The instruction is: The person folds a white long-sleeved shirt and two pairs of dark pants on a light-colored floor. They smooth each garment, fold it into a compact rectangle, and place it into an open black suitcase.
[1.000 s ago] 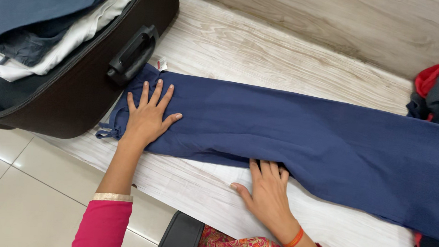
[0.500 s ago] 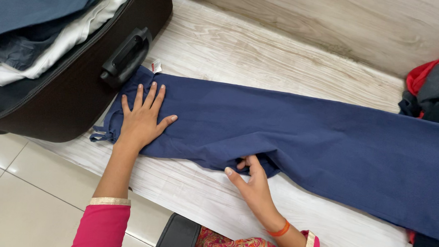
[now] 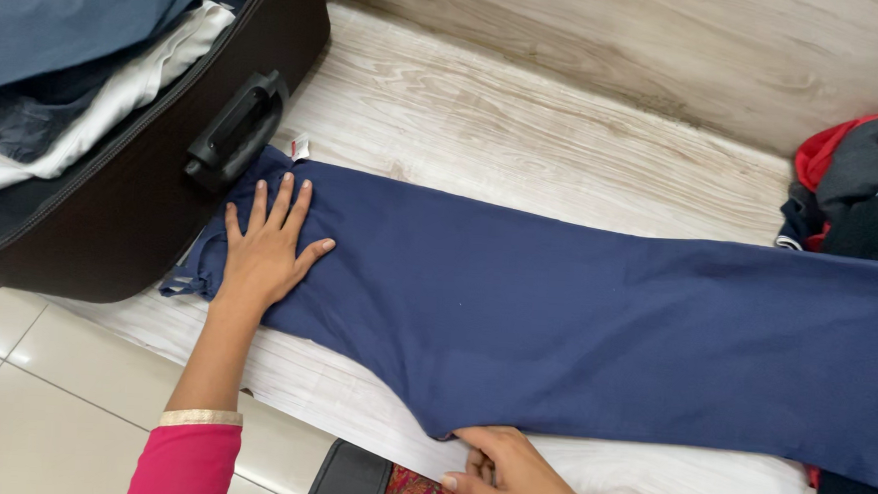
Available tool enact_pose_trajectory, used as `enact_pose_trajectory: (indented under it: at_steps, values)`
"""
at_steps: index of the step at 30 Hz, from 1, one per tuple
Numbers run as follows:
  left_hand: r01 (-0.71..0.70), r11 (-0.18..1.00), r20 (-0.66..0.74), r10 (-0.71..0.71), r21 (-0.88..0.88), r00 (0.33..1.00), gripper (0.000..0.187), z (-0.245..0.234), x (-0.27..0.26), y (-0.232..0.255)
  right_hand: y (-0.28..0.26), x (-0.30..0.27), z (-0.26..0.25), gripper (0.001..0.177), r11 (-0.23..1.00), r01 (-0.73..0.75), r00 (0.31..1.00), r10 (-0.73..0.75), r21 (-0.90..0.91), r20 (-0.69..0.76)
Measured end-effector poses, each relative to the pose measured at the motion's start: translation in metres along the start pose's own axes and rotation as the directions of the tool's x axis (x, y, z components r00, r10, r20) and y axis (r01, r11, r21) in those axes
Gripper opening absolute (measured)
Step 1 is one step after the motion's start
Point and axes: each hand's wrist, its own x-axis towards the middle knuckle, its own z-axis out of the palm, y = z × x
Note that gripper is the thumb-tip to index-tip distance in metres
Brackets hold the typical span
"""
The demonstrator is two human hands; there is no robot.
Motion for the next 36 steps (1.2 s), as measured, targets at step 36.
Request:
enact_pose_trajectory:
  at_steps: [36]
  values:
    - [-0.007,0.993,0.016,0.009,-0.121,1.000,0.087,0.047,0.133,0.078,0.115,0.009,-0.168,0.075,0.655,-0.516,0.515,-0.277,-0.552,-0.811]
